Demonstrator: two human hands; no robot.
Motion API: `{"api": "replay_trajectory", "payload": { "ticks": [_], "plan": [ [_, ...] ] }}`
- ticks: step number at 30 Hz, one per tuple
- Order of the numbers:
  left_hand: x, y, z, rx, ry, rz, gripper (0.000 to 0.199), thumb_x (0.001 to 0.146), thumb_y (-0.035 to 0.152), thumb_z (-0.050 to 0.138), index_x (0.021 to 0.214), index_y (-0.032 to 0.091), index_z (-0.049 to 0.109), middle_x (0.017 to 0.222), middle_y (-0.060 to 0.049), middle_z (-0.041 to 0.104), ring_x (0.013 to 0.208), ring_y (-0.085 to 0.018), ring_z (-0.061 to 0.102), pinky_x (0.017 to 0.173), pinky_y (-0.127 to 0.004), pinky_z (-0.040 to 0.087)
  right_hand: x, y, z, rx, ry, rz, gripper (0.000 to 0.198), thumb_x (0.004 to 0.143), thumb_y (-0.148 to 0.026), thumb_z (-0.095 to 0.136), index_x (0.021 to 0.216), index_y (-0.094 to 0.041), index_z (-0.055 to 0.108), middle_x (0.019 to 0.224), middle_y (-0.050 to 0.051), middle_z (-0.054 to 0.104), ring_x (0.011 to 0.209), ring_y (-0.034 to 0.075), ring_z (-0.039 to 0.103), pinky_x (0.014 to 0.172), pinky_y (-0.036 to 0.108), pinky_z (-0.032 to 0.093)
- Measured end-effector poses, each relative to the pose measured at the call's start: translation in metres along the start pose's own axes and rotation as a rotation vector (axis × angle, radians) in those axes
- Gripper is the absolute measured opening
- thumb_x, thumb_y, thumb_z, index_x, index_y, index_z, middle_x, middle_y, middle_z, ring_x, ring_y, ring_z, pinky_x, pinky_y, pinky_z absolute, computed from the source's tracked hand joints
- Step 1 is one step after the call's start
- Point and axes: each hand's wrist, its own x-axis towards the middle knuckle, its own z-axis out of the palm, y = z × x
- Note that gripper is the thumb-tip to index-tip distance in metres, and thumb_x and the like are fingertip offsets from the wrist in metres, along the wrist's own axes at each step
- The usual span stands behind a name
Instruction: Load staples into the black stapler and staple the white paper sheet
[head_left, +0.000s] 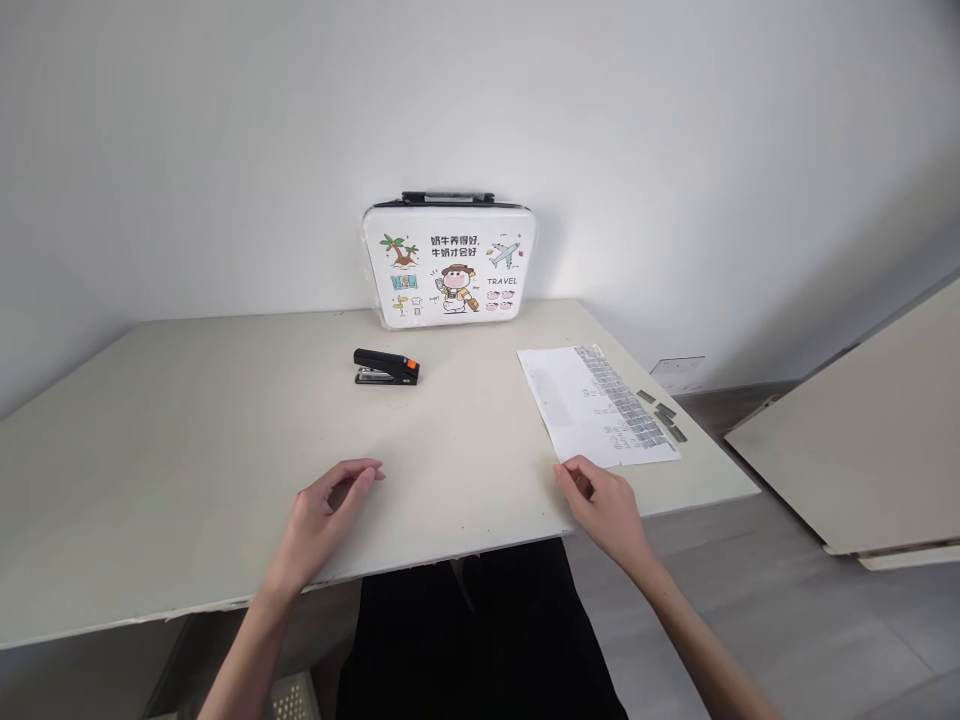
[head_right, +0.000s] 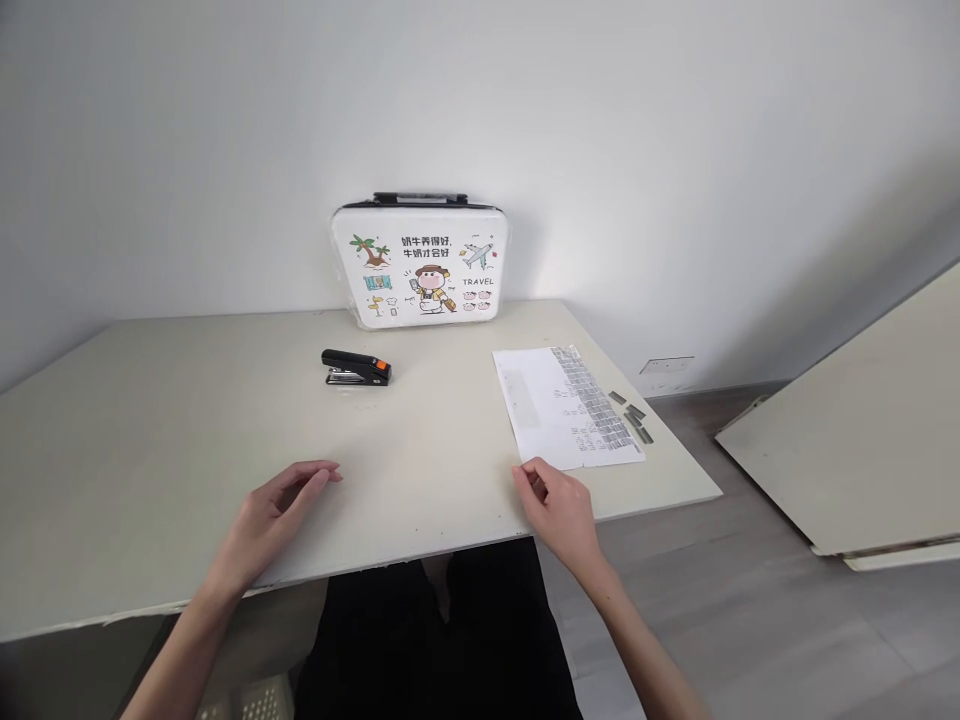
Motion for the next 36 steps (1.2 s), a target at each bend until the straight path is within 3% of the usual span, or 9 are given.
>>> {"api": "replay_trajectory", "payload": {
  "ticks": [8, 18, 26, 36],
  "plan": [
    [-0.001, -0.005, 0.003, -0.002, -0.005, 0.020, 0.044, 0.095, 0.063, 0.056, 0.113, 0.027, 0.073, 0.116, -0.003, 0.077, 0.109, -0.024, 0.069, 0.093, -0.031, 0.051, -0.002, 0.001, -0.001, -0.004, 0.008, 0.004, 0.039, 0.102, -0.053, 0.046, 0.077, -0.024, 0.053, 0.058, -0.005, 0.052, 0.052, 0.012, 0.042, 0.056, 0.024, 0.034],
    [0.006, -0.002, 0.003, 0.056, 0.024, 0.005, 0.047, 0.094, 0.065, 0.055, 0.111, 0.026, 0.074, 0.111, -0.004, 0.079, 0.100, -0.025, 0.071, 0.079, -0.029, 0.054, 0.004, -0.002, -0.008, 0.133, -0.054, 0.047, 0.043, 0.100, -0.057, 0.048, 0.073, -0.023, 0.054, 0.058, -0.004, 0.051, 0.052, 0.013, 0.042, 0.052, 0.025, 0.035],
    [0.018, 0.005, 0.011, 0.160, 0.037, -0.009, 0.045, 0.094, 0.065, 0.053, 0.105, 0.028, 0.075, 0.095, -0.001, 0.079, 0.065, -0.018, 0.062, 0.062, -0.029, 0.050, 0.025, 0.011, -0.022, 0.266, 0.051, 0.166, 0.042, 0.098, -0.058, 0.054, 0.074, -0.023, 0.058, 0.063, -0.002, 0.053, 0.054, 0.014, 0.044, 0.051, 0.026, 0.036],
    [0.023, 0.007, 0.013, 0.179, 0.097, -0.003, 0.043, 0.090, 0.065, 0.056, 0.097, 0.029, 0.078, 0.093, -0.002, 0.080, 0.070, -0.021, 0.070, 0.066, -0.029, 0.057, 0.029, 0.019, -0.017, 0.261, 0.012, 0.189, 0.045, 0.098, -0.059, 0.054, 0.069, -0.024, 0.056, 0.058, -0.002, 0.048, 0.052, 0.014, 0.042, 0.048, 0.025, 0.036]
  ]
}}
